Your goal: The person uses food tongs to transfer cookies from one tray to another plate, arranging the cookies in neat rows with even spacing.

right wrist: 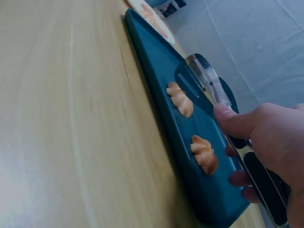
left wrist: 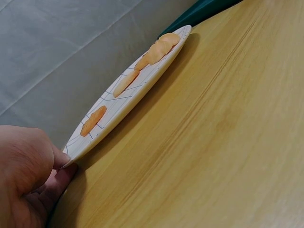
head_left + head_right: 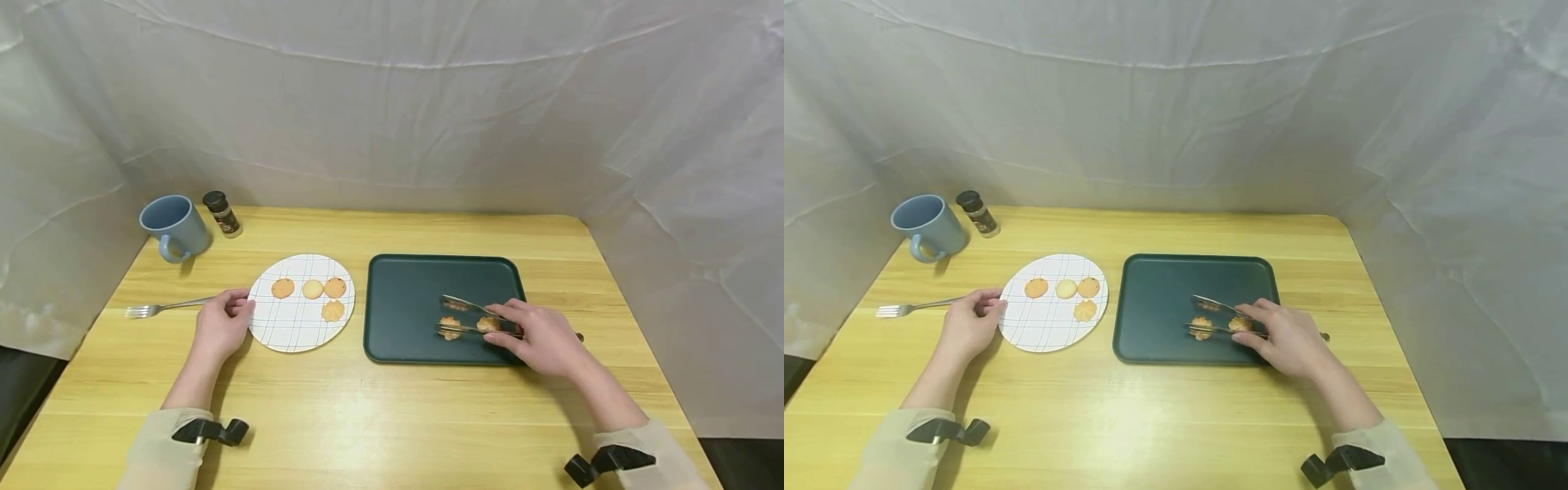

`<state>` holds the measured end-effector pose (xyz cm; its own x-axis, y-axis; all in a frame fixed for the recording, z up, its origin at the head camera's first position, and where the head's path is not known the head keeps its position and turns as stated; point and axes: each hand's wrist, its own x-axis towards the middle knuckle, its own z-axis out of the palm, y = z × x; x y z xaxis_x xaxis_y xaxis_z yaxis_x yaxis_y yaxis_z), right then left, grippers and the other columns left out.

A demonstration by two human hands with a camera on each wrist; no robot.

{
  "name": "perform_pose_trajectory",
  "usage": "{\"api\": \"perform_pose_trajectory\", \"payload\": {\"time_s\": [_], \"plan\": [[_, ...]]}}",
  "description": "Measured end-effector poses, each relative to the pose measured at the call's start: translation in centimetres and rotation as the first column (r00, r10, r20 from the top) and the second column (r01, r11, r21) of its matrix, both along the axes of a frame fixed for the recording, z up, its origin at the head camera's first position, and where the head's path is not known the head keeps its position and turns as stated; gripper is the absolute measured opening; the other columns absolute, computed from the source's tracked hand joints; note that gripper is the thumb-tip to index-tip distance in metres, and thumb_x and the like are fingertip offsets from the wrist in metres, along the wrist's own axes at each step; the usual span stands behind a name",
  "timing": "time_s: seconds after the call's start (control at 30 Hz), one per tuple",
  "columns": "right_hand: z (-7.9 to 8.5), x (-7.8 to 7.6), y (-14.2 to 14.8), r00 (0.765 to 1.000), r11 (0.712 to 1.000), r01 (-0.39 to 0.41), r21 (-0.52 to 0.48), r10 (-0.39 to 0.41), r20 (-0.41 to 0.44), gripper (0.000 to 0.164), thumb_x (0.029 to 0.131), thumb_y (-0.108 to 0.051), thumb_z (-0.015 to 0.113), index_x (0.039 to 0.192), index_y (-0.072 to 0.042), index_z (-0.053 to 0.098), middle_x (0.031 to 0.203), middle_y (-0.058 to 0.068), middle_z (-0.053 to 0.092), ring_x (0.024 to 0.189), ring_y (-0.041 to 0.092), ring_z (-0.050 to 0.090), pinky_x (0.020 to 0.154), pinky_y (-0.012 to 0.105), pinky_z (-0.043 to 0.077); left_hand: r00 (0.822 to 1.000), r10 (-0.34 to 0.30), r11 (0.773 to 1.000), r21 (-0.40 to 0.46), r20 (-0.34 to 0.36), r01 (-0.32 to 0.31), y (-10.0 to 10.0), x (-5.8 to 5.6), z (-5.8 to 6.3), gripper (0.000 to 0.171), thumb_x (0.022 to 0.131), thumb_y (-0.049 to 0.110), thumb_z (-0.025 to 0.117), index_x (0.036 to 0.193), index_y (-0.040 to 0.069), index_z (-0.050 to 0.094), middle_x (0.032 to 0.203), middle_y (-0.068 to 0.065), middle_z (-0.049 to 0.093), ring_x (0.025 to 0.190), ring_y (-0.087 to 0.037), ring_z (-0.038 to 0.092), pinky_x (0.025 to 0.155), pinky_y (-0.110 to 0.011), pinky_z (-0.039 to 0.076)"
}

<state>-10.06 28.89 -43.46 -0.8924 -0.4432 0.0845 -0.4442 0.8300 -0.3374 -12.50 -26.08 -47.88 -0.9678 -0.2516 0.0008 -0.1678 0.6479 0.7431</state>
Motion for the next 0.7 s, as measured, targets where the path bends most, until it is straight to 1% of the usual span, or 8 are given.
{"api": "perform_pose_trajectory", "payload": {"time_s": [0.27,0.47,0.7], "plan": [[-0.2,0.8,0.3,1.000,1.000,0.020,0.014,-0.020,0.015,0.052,0.098,-0.052,0.073,0.138,-0.020,0.071,0.101,-0.009,0.065,0.062,0.003,0.045,0.053,0.029,0.037,1.000,-0.002,1.000,-0.006,-0.007,0.002,0.0,0.0,0.0,0.034,0.106,0.017,0.060,0.132,-0.004,0.068,0.111,-0.018,0.068,0.098,-0.025,0.059,0.081,-0.025,0.046],[-0.4,1.1,0.5,1.000,1.000,0.017,0.022,-0.017,0.011,0.052,0.099,-0.050,0.073,0.139,-0.017,0.071,0.108,-0.005,0.067,0.063,0.002,0.046,0.055,0.028,0.038,1.000,-0.006,1.000,-0.001,-0.013,0.006,0.0,0.1,0.1,0.034,0.106,0.016,0.060,0.131,-0.005,0.068,0.111,-0.018,0.068,0.098,-0.025,0.060,0.080,-0.023,0.045],[-0.4,1.2,0.6,0.999,0.998,0.031,0.049,-0.033,0.042,0.054,0.101,-0.051,0.070,0.141,-0.014,0.069,0.115,-0.001,0.068,0.067,0.003,0.050,0.059,0.030,0.041,1.000,-0.005,1.000,-0.002,-0.018,0.005,0.1,0.1,0.1,0.033,0.106,0.016,0.060,0.130,-0.005,0.068,0.110,-0.018,0.068,0.097,-0.025,0.059,0.080,-0.024,0.045]]}}
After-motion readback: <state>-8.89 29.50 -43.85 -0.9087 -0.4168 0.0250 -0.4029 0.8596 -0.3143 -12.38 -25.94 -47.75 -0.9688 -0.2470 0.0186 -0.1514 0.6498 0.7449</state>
